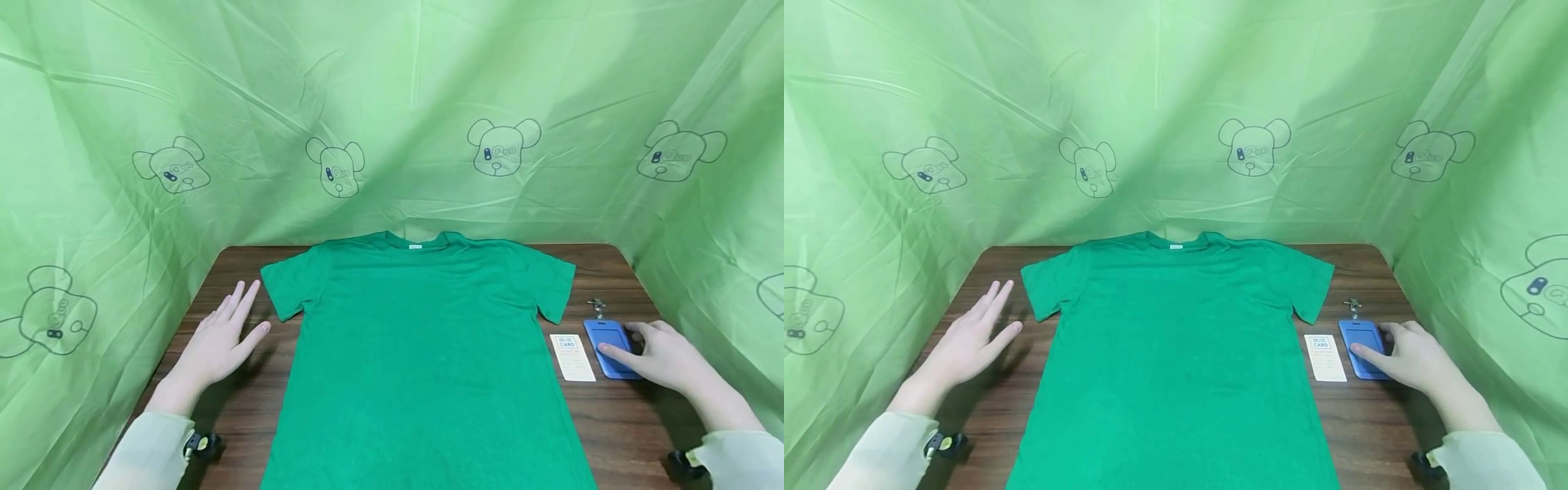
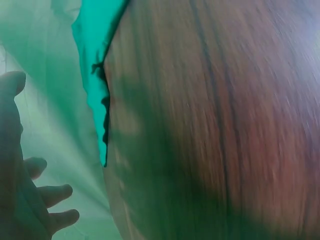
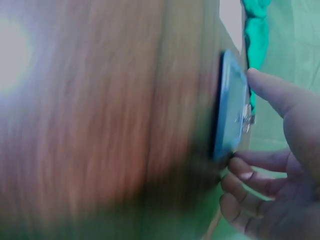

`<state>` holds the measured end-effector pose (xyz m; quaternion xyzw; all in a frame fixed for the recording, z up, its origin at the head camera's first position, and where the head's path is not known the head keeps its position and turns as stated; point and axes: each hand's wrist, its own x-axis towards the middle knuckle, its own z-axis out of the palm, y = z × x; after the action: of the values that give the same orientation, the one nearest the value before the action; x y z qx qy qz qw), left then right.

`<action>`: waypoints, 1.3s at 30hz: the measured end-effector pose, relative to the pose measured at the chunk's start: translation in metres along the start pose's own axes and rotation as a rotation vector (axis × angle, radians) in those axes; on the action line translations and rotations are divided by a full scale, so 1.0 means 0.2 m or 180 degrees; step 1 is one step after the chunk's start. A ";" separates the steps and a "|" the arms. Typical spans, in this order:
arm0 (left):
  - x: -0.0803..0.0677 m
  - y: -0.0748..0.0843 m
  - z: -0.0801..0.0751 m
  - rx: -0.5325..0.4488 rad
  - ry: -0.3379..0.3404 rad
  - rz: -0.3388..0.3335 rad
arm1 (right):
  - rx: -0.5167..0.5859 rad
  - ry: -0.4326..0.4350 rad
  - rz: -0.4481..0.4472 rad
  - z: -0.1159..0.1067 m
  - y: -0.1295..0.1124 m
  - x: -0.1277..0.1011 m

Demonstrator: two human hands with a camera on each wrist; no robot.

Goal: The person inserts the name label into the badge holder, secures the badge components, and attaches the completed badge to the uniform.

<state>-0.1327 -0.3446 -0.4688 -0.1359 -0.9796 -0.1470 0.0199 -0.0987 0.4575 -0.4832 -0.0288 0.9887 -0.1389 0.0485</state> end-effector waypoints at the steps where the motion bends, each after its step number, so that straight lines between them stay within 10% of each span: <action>1: 0.00 0.00 0.00 -0.0039 0.0011 -0.0005 | -0.0006 -0.0009 0.0031 0.00 -0.01 0.00; 12: 0.03 0.04 0.02 -0.0462 0.0135 0.0148 | 0.0179 -0.0075 0.0336 0.04 -0.04 0.02; 22: 0.06 0.10 0.07 -0.0693 0.0211 0.0168 | 0.1180 -0.0238 0.0579 0.04 -0.02 0.02; 39: 0.21 0.31 0.12 -0.1385 0.0353 -0.0011 | 0.1286 0.0058 0.0465 -0.09 -0.19 0.08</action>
<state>-0.1563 -0.2695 -0.4714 -0.1270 -0.9224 -0.3621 0.0437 -0.1150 0.4251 -0.4564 0.0545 0.9406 -0.3307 0.0542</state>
